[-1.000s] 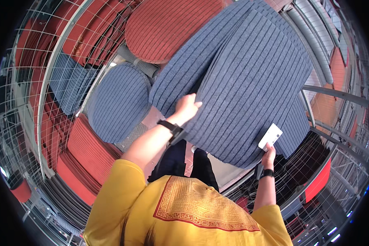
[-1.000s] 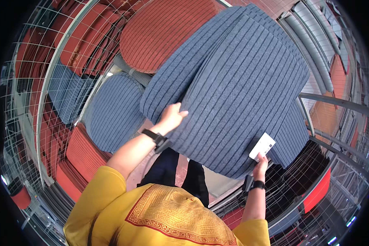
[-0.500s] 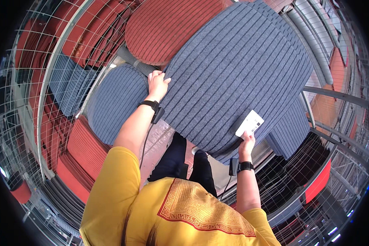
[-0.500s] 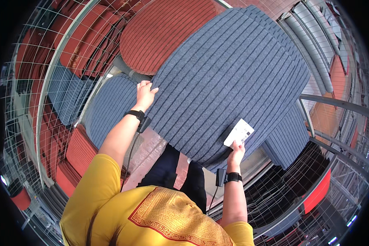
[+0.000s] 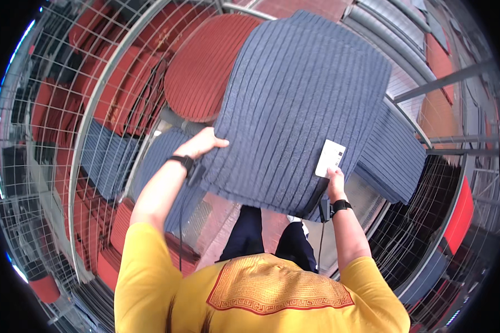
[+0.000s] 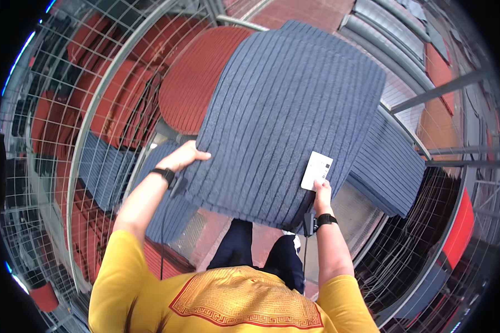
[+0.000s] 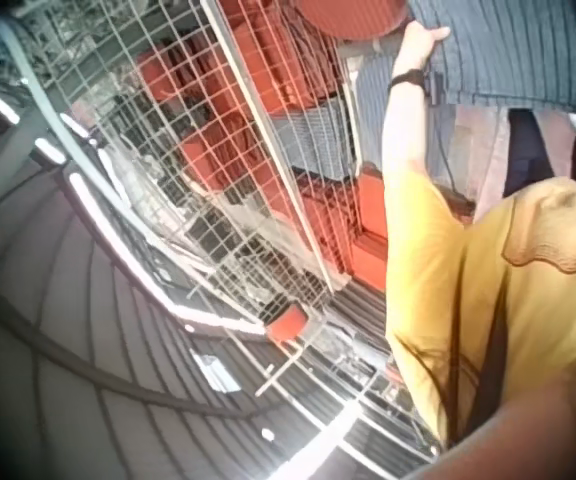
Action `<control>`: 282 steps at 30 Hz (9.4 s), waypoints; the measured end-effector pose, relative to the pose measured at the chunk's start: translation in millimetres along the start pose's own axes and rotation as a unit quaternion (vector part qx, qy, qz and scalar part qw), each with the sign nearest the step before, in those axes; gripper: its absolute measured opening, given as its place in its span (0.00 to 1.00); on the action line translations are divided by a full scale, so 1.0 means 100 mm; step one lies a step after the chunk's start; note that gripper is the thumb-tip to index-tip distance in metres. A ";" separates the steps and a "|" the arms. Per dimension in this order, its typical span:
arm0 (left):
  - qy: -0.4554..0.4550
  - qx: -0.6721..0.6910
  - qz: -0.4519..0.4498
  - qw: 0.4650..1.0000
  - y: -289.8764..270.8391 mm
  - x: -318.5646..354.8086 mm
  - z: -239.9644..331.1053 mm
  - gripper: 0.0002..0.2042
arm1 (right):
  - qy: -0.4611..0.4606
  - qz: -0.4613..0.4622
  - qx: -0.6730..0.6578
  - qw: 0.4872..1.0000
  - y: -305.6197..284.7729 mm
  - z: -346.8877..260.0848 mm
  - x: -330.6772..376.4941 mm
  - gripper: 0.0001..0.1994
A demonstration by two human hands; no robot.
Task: Picking up grey foam mats from a stack, placing them on a sorting surface, and checking labels.
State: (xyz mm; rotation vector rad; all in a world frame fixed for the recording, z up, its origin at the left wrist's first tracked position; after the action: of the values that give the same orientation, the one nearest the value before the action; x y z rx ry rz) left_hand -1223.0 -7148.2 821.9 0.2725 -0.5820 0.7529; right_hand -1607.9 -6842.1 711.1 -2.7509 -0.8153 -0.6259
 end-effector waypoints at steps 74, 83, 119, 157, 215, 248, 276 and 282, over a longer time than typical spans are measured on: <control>0.032 0.350 0.935 -0.056 6.25 26.42 -20.52 0.27 | 0.011 -0.858 0.512 0.042 -2.05 17.15 29.83 0.11; 0.106 0.353 0.925 -0.090 5.20 27.35 -21.52 0.28 | -0.080 -0.853 0.516 -0.006 -1.20 17.46 31.39 0.11; -0.076 0.665 0.741 0.052 2.68 29.73 -27.47 0.26 | -0.178 -0.879 0.422 0.131 1.07 22.66 34.79 0.16; -0.325 0.665 0.657 -0.142 0.64 24.75 -34.76 0.23 | -0.317 -0.904 0.272 -0.090 1.02 30.09 33.31 0.03; -0.182 0.461 0.739 0.456 -4.16 26.26 -36.18 0.21 | -0.113 -0.812 0.570 0.054 2.57 30.98 31.92 0.15; -0.254 0.374 0.646 0.615 -5.12 26.18 -36.25 0.08 | -0.132 -0.789 0.600 0.005 3.05 31.06 31.90 0.17; -0.219 0.049 0.704 0.673 -5.96 26.52 -35.91 0.22 | -0.315 -0.836 0.449 -0.027 3.38 30.05 32.28 0.14; -0.265 0.217 0.745 0.573 -5.52 26.57 -34.51 0.19 | -0.411 -0.780 0.464 0.091 4.35 28.59 31.86 0.17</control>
State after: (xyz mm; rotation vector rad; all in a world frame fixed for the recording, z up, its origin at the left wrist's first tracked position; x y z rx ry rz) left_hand 2087.8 -4551.2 -431.4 0.4465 -1.1946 2.5775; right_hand 2016.5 -4819.6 -423.9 0.2594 -2.5449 1.1752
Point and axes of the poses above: each hand's wrist, its own x-axis away from the middle knuckle, its own y-axis out of the palm, z = x × y, the point moved 7 cm from there along -x, towards the middle knuckle, and after that the axes turned 6 degrees about z, right-handed, at the moved point
